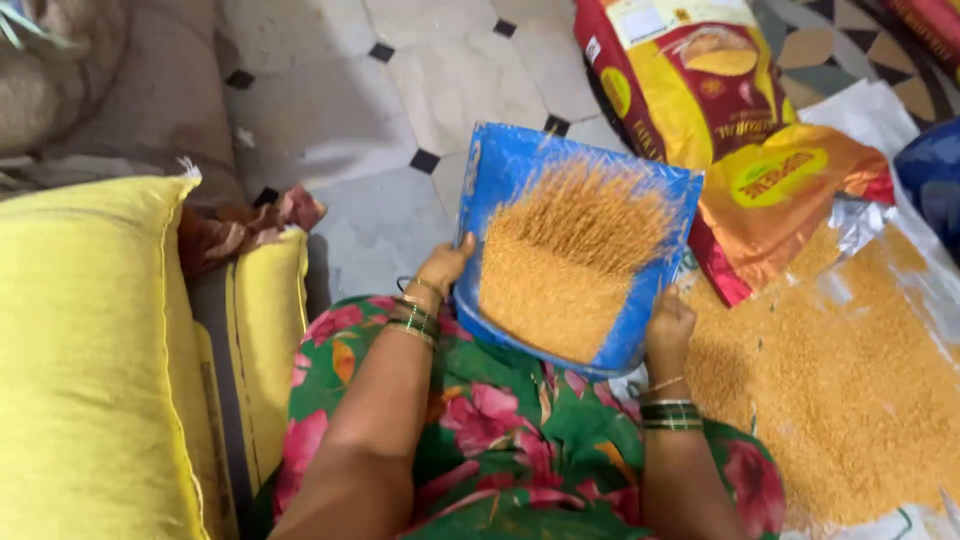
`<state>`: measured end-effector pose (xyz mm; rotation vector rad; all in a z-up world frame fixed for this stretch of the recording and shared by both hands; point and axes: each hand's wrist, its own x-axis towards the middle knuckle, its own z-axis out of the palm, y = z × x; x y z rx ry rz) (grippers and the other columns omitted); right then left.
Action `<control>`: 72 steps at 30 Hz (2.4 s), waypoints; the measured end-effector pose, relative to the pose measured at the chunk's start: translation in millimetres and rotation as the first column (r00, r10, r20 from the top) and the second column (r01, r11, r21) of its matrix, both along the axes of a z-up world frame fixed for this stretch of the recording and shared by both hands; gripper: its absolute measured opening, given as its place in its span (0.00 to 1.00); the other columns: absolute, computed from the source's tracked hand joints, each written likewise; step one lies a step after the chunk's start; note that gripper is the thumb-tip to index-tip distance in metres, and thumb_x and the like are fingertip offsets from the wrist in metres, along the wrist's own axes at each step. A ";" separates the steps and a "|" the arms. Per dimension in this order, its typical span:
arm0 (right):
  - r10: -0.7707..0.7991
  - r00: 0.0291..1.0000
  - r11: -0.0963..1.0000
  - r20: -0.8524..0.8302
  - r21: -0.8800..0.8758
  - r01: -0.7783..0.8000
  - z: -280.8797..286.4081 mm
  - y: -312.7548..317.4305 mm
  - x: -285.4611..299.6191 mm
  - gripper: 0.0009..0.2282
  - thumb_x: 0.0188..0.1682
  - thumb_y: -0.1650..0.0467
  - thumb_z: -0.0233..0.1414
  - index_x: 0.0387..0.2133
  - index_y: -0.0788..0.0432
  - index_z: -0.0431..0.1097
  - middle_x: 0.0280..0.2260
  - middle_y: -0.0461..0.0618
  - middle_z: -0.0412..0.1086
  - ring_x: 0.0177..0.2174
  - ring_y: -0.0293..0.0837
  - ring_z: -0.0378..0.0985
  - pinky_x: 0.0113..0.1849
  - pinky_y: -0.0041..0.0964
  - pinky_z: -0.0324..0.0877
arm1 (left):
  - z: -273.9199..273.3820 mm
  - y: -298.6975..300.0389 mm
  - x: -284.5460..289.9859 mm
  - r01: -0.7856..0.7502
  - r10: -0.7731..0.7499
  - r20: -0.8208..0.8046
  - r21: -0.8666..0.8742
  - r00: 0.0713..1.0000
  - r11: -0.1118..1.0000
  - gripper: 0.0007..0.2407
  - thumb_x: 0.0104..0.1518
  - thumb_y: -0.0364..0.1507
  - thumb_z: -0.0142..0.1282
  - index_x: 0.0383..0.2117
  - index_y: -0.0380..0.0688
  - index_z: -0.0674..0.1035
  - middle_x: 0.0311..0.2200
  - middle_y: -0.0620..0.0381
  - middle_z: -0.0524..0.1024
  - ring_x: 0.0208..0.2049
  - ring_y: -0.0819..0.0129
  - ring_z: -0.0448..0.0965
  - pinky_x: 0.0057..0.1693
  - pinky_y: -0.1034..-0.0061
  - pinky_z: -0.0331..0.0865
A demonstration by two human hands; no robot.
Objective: The recorder is sifting and winnowing grains using a blue tray to remove debris and sort the grain.
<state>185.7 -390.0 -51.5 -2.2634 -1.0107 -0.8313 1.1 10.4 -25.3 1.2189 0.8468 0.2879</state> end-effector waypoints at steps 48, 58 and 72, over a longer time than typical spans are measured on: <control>0.342 0.867 0.633 -0.363 0.771 0.073 269.1 45.7 -44.5 0.16 0.69 0.64 0.39 0.35 0.64 0.63 0.33 0.45 0.63 0.32 0.37 0.61 0.35 0.35 0.58 | 204.8 -15.1 8.4 -0.042 -0.084 0.364 0.325 0.928 0.945 0.18 0.63 0.36 0.59 0.50 0.30 0.78 0.43 0.51 0.81 0.43 0.67 0.77 0.51 0.71 0.72; 0.264 0.651 0.828 -0.712 0.513 0.225 75.0 11.7 -42.3 0.22 0.65 0.66 0.40 0.17 0.58 0.53 0.20 0.40 0.52 0.23 0.35 0.51 0.26 0.38 0.47 | 38.6 -21.2 -14.4 0.065 -0.063 -0.036 0.043 0.997 0.997 0.23 0.61 0.42 0.57 0.49 0.30 0.77 0.42 0.46 0.82 0.40 0.60 0.81 0.47 0.64 0.76; 0.266 0.803 0.804 -0.534 0.583 0.121 94.1 20.3 -39.0 0.17 0.67 0.63 0.39 0.35 0.67 0.58 0.34 0.52 0.60 0.35 0.40 0.61 0.40 0.38 0.58 | 47.4 -21.3 -15.6 -0.066 0.051 0.197 0.069 0.979 0.995 0.23 0.63 0.43 0.55 0.48 0.29 0.77 0.41 0.50 0.80 0.40 0.66 0.78 0.47 0.69 0.74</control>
